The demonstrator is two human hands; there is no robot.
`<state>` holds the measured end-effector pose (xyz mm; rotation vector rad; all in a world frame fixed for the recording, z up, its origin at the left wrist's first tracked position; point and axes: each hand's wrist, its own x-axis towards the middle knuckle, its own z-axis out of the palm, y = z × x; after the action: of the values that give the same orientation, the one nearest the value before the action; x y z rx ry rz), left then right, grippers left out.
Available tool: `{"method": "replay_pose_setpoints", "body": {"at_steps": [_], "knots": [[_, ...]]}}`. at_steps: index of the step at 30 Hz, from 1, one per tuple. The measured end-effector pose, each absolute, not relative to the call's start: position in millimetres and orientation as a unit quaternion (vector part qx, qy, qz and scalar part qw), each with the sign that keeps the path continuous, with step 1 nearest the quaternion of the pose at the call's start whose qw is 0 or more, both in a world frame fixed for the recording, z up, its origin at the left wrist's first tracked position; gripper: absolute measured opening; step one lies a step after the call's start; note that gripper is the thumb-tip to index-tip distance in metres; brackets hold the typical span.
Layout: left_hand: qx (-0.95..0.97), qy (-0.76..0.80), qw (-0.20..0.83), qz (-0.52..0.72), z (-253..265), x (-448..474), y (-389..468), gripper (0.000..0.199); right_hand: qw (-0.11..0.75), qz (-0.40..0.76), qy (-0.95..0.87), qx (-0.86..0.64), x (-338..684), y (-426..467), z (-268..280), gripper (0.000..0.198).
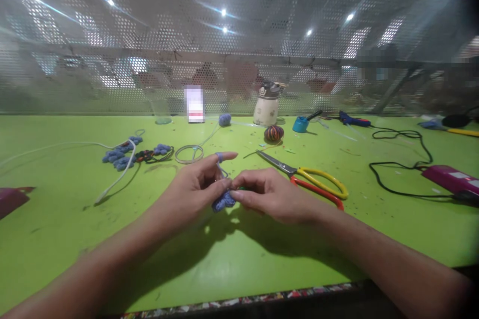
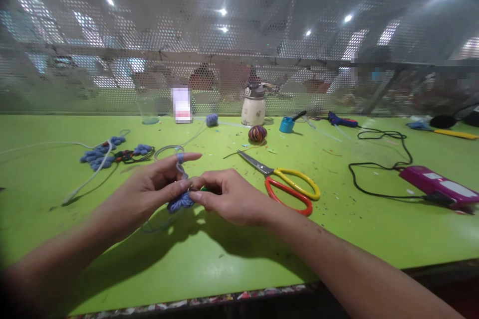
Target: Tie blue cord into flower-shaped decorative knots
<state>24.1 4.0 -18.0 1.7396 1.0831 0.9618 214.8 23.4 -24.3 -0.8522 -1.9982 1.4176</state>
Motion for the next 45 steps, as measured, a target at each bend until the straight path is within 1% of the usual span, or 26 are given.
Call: {"method": "replay_pose_setpoints", "body": {"at_steps": [4, 8, 12, 14, 17, 19, 22, 25, 28, 32, 34, 38, 40, 42, 45], "knots": [[0.683, 0.416, 0.476, 0.366, -17, 22, 3, 0.063, 0.275, 0.465, -0.780, -0.315, 219, 26, -19, 0.014], [0.649, 0.383, 0.528, 0.391, -17, 19, 3, 0.070, 0.280, 0.465, -0.776, -0.321, 223, 28, -20, 0.016], [0.616, 0.373, 0.555, 0.415, -18, 18, 4, 0.073, 0.290, 0.462, -0.771, -0.328, 223, 27, -21, 0.017], [0.601, 0.372, 0.567, 0.424, -18, 18, 4, 0.081, 0.302, 0.433, -0.783, -0.329, 223, 26, -20, 0.018], [0.588, 0.371, 0.573, 0.434, -18, 18, 5, 0.100, 0.315, 0.372, -0.810, -0.326, 222, 25, -19, 0.019], [0.591, 0.380, 0.562, 0.436, -18, 18, 5, 0.108, 0.333, 0.331, -0.825, -0.314, 222, 24, -19, 0.022], [0.598, 0.395, 0.545, 0.434, -19, 19, 7, 0.111, 0.369, 0.293, -0.835, -0.285, 221, 23, -22, 0.032], [0.598, 0.403, 0.536, 0.438, -18, 19, 8, 0.111, 0.393, 0.276, -0.837, -0.262, 220, 21, -25, 0.033], [0.609, 0.414, 0.512, 0.443, -16, 20, 6, 0.115, 0.389, 0.290, -0.835, -0.260, 218, 20, -26, 0.034], [0.639, 0.442, 0.456, 0.435, -13, 19, 2, 0.116, 0.363, 0.364, -0.803, -0.302, 217, 19, -25, 0.032], [0.665, 0.461, 0.404, 0.426, -13, 19, -1, 0.112, 0.350, 0.407, -0.777, -0.328, 216, 19, -24, 0.029], [0.713, 0.486, 0.270, 0.428, -16, 21, -5, 0.100, 0.340, 0.474, -0.727, -0.363, 213, 21, -25, 0.025], [0.712, 0.477, 0.240, 0.456, -17, 22, -6, 0.097, 0.348, 0.499, -0.704, -0.366, 212, 21, -27, 0.026], [0.688, 0.460, 0.278, 0.487, -17, 23, -4, 0.096, 0.368, 0.508, -0.689, -0.364, 212, 21, -30, 0.026], [0.609, 0.433, 0.423, 0.512, -16, 22, 1, 0.102, 0.407, 0.454, -0.713, -0.346, 211, 19, -32, 0.027]]}}
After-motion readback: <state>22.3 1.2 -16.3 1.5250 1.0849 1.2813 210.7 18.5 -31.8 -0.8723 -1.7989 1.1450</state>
